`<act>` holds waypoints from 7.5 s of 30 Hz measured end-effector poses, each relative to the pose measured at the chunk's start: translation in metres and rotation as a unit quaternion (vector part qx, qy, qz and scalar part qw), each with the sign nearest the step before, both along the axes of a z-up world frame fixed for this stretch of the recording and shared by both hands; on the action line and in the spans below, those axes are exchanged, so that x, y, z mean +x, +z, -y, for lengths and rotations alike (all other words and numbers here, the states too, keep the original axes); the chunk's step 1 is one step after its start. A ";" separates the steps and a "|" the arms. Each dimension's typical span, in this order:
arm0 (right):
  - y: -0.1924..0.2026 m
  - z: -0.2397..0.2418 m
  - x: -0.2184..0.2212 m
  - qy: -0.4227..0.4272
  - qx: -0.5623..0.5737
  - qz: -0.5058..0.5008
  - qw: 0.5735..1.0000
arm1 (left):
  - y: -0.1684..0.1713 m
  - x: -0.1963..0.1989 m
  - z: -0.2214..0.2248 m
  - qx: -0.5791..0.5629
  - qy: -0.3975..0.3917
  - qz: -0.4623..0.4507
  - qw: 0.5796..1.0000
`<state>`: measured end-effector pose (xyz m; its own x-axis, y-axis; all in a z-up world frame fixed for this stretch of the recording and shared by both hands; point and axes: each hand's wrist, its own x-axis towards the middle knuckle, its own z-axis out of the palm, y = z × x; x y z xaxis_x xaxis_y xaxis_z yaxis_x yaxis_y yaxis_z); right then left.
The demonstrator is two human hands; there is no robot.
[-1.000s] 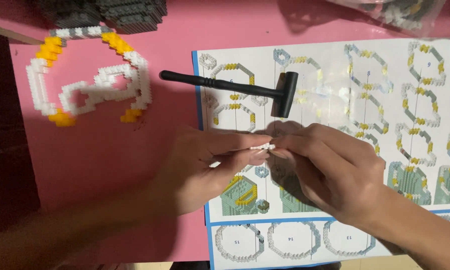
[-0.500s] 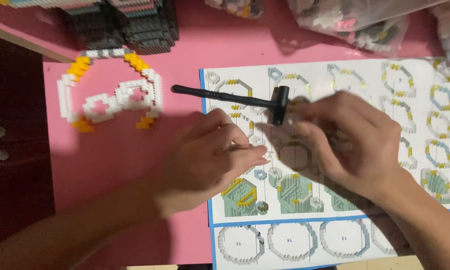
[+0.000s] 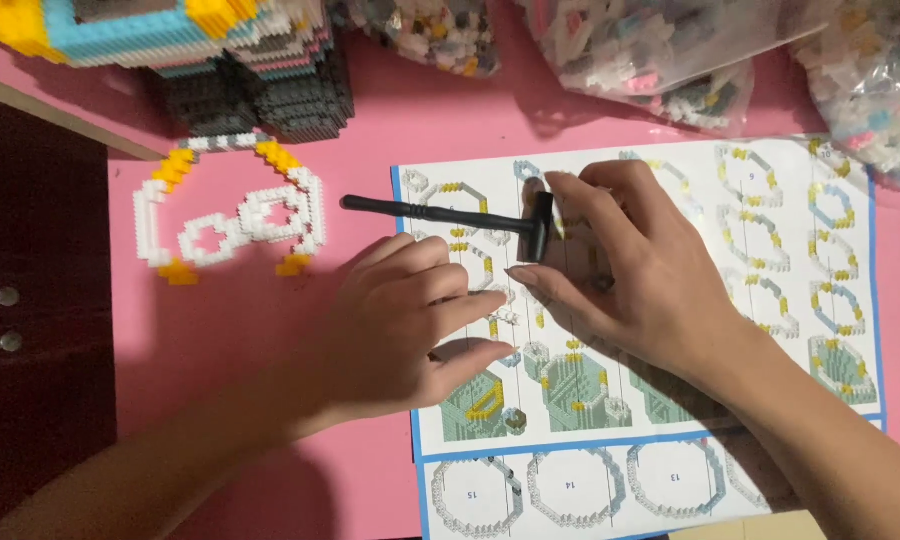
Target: Assembling a model using tiny interlocking plastic blocks, following a printed guide and using a small hammer tool.
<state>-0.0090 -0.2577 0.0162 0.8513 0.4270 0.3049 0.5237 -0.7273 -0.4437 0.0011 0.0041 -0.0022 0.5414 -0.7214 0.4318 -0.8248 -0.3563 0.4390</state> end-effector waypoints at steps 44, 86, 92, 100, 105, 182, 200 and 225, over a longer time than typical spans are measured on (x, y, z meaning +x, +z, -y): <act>0.018 0.009 -0.010 0.018 0.151 -0.171 0.974 | -0.003 0.018 -0.003 0.048 0.092 0.064 0.993; 0.012 0.037 -0.007 -0.081 0.053 -0.177 0.979 | -0.007 0.021 -0.002 0.003 0.152 0.146 0.978; 0.016 0.030 -0.005 -0.150 0.045 -0.208 0.966 | -0.007 0.022 -0.004 0.056 0.142 0.133 0.979; 0.002 0.034 -0.003 -0.134 -0.048 -0.125 0.982 | -0.005 0.024 -0.005 0.084 0.138 0.122 0.979; 0.002 0.034 -0.003 -0.118 -0.065 -0.097 0.986 | -0.003 0.024 -0.005 0.087 0.138 0.133 0.978; 0.003 -0.031 0.013 0.085 0.015 0.069 0.994 | 0.017 -0.029 0.010 -0.176 -0.089 0.087 0.976; 0.035 -0.028 0.004 0.003 0.034 0.003 0.999 | 0.029 -0.013 -0.001 -0.147 0.005 0.074 0.986; 0.013 -0.029 -0.035 -0.050 0.184 -0.156 0.969 | 0.029 -0.016 0.012 -0.218 0.061 -0.247 0.942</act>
